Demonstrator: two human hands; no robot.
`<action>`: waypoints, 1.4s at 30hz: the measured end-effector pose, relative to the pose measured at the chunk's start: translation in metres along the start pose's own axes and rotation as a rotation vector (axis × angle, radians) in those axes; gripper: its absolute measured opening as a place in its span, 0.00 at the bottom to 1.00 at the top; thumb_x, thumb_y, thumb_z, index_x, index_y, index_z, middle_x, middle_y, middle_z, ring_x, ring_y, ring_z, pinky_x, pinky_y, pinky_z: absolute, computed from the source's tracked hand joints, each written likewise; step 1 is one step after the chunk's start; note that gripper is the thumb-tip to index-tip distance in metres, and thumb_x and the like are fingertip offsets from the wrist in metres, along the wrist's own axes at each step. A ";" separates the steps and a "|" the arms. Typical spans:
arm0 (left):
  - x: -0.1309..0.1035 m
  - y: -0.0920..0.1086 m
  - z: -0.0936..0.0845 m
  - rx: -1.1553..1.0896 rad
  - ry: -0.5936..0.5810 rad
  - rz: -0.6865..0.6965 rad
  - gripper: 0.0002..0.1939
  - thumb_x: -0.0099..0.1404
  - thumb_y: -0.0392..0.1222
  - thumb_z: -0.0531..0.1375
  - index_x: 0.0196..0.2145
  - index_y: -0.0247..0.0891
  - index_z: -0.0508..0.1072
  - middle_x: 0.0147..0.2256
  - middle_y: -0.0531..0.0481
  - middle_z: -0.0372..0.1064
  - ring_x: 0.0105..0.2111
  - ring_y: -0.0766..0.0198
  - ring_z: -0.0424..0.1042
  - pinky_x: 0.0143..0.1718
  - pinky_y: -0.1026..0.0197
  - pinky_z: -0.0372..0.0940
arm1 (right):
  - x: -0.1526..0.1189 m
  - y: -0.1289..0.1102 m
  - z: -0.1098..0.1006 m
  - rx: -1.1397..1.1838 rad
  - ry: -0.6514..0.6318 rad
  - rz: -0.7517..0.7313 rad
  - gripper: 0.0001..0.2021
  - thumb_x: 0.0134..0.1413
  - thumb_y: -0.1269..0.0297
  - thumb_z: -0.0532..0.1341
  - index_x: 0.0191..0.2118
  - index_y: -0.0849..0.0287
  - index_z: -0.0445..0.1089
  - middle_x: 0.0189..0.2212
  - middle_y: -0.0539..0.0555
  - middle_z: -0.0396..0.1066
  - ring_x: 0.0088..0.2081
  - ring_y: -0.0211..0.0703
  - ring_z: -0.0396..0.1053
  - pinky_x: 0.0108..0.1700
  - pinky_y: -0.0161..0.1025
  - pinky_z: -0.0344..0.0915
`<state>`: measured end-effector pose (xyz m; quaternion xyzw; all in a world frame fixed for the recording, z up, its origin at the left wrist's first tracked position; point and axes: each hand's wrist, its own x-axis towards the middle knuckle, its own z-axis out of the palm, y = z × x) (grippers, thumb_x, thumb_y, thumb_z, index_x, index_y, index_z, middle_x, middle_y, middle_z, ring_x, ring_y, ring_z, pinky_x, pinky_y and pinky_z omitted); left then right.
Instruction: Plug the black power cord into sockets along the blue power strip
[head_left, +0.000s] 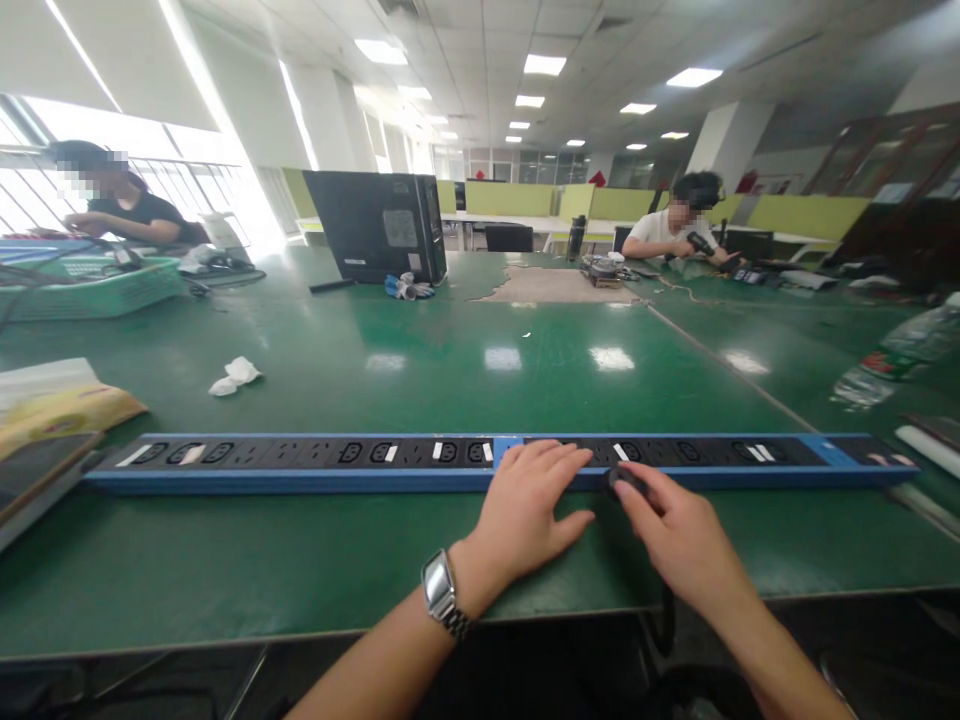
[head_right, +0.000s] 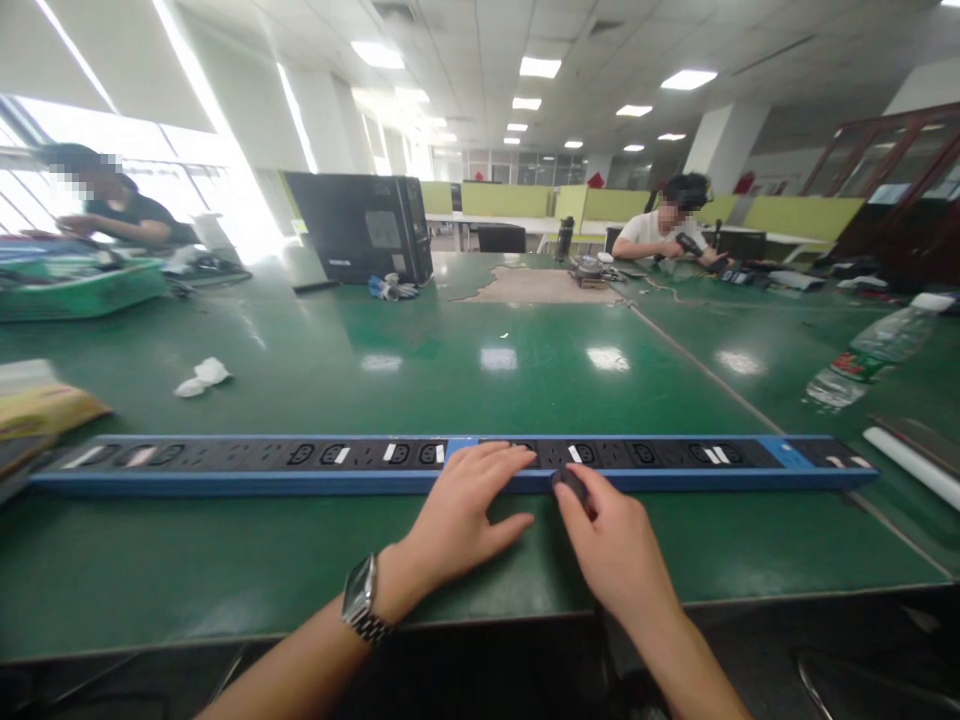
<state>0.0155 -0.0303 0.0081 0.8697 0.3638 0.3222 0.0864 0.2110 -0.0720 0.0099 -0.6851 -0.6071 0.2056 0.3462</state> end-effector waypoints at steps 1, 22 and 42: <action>0.001 -0.008 -0.003 0.072 0.006 -0.044 0.28 0.62 0.45 0.64 0.59 0.42 0.66 0.59 0.47 0.67 0.59 0.52 0.62 0.61 0.47 0.56 | 0.011 0.003 -0.006 -0.027 0.007 0.014 0.27 0.59 0.45 0.53 0.53 0.59 0.72 0.22 0.50 0.71 0.24 0.42 0.68 0.30 0.38 0.62; -0.001 -0.036 -0.007 0.484 -0.163 -0.177 0.37 0.63 0.57 0.61 0.64 0.38 0.60 0.62 0.41 0.61 0.61 0.48 0.59 0.63 0.41 0.51 | 0.088 -0.025 -0.009 -0.540 -0.303 -0.168 0.22 0.58 0.60 0.52 0.49 0.61 0.77 0.46 0.58 0.78 0.47 0.53 0.75 0.46 0.41 0.67; 0.002 -0.036 -0.004 0.493 -0.165 -0.189 0.38 0.62 0.56 0.62 0.64 0.38 0.59 0.62 0.40 0.61 0.60 0.47 0.60 0.61 0.40 0.52 | 0.069 -0.020 -0.013 -0.362 -0.146 -0.165 0.21 0.59 0.54 0.53 0.47 0.57 0.78 0.29 0.53 0.78 0.29 0.44 0.72 0.32 0.38 0.61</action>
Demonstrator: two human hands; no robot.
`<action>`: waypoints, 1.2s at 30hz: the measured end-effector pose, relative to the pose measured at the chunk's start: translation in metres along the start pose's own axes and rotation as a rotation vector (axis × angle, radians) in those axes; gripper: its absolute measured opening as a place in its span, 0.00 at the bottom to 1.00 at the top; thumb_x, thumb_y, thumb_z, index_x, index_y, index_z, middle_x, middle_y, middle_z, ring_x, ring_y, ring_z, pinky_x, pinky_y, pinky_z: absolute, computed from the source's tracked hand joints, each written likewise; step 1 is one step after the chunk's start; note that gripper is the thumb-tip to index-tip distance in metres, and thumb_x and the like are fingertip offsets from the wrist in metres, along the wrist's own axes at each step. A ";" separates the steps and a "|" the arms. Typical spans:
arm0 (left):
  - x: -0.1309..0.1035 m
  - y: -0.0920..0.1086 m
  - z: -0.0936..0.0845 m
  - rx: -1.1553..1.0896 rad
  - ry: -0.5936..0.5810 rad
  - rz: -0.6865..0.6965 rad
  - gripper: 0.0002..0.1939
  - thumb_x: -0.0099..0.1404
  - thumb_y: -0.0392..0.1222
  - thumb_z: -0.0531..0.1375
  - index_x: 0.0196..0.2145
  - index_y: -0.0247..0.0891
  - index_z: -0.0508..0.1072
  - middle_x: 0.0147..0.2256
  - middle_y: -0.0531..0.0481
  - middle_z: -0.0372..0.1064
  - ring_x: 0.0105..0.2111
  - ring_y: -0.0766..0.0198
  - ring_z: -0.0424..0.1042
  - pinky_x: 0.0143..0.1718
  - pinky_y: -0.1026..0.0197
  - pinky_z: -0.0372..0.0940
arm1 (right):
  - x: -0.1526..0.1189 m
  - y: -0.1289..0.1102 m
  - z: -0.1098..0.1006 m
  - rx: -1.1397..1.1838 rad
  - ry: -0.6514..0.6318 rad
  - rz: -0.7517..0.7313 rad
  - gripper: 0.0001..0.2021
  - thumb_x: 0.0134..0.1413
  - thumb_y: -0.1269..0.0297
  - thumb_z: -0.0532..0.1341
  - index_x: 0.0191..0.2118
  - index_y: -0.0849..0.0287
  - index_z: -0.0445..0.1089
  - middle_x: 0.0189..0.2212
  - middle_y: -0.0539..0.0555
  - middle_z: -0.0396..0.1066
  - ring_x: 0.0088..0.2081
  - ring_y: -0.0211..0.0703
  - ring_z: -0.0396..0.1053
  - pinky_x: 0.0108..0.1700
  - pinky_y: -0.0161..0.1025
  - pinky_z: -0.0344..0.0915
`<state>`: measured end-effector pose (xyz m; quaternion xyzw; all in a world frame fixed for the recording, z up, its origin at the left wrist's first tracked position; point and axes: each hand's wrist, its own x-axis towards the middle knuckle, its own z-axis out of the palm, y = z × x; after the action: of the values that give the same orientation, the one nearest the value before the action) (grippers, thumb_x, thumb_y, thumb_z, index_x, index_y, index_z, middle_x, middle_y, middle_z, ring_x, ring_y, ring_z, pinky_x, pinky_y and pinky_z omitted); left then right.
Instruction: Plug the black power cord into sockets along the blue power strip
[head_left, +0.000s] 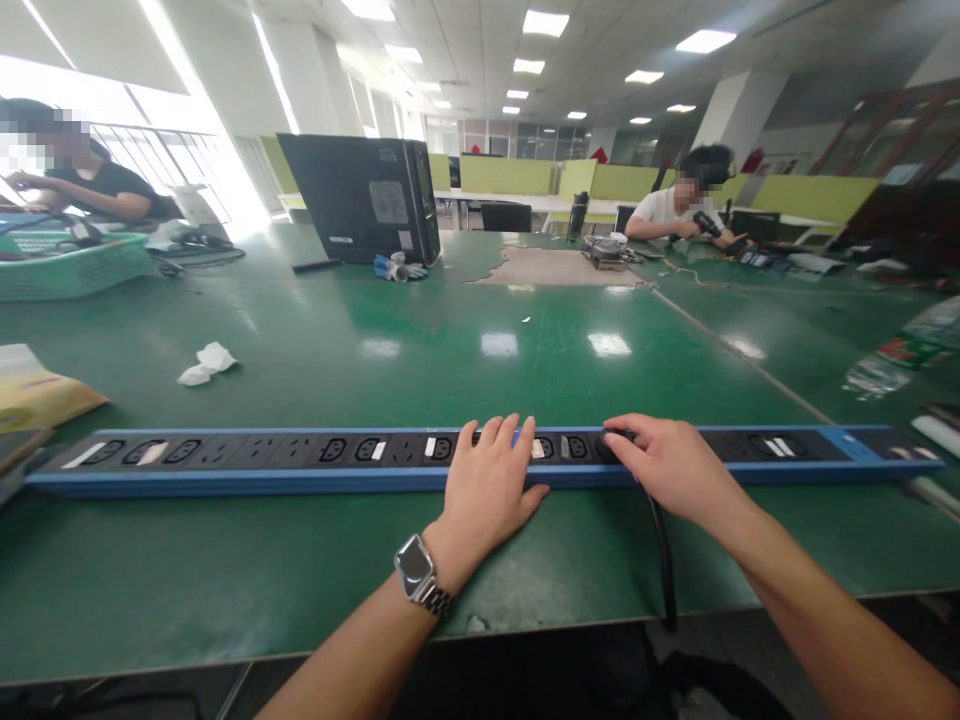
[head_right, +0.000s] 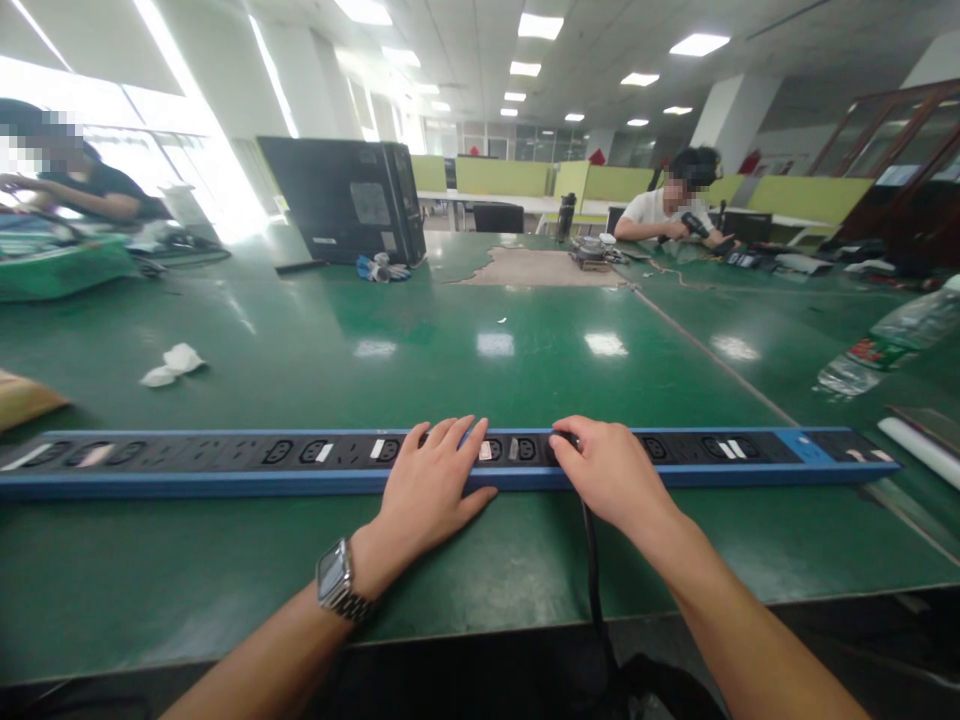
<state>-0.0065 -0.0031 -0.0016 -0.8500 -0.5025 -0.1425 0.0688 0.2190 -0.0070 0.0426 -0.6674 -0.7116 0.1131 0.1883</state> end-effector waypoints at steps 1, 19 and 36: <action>0.000 0.000 0.000 0.000 -0.004 -0.002 0.38 0.63 0.56 0.62 0.64 0.38 0.59 0.62 0.40 0.61 0.60 0.47 0.60 0.61 0.40 0.52 | 0.000 -0.001 0.000 0.004 -0.001 0.004 0.21 0.59 0.54 0.53 0.47 0.58 0.78 0.28 0.53 0.77 0.29 0.44 0.72 0.32 0.38 0.61; 0.001 0.002 -0.002 0.019 -0.012 -0.004 0.37 0.63 0.56 0.63 0.64 0.38 0.59 0.61 0.42 0.62 0.59 0.48 0.61 0.61 0.41 0.53 | -0.020 -0.012 -0.027 0.609 0.412 0.087 0.20 0.53 0.52 0.63 0.47 0.60 0.75 0.16 0.47 0.66 0.17 0.35 0.60 0.19 0.33 0.54; -0.002 0.001 -0.003 0.016 0.029 0.008 0.36 0.63 0.55 0.63 0.64 0.37 0.60 0.60 0.40 0.64 0.58 0.48 0.62 0.61 0.42 0.54 | -0.030 0.120 -0.079 0.210 0.035 0.240 0.17 0.55 0.53 0.61 0.44 0.59 0.76 0.15 0.51 0.66 0.19 0.41 0.61 0.25 0.39 0.52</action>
<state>-0.0071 -0.0056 0.0004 -0.8493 -0.4991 -0.1505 0.0834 0.3624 -0.0339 0.0611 -0.7261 -0.6075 0.1969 0.2547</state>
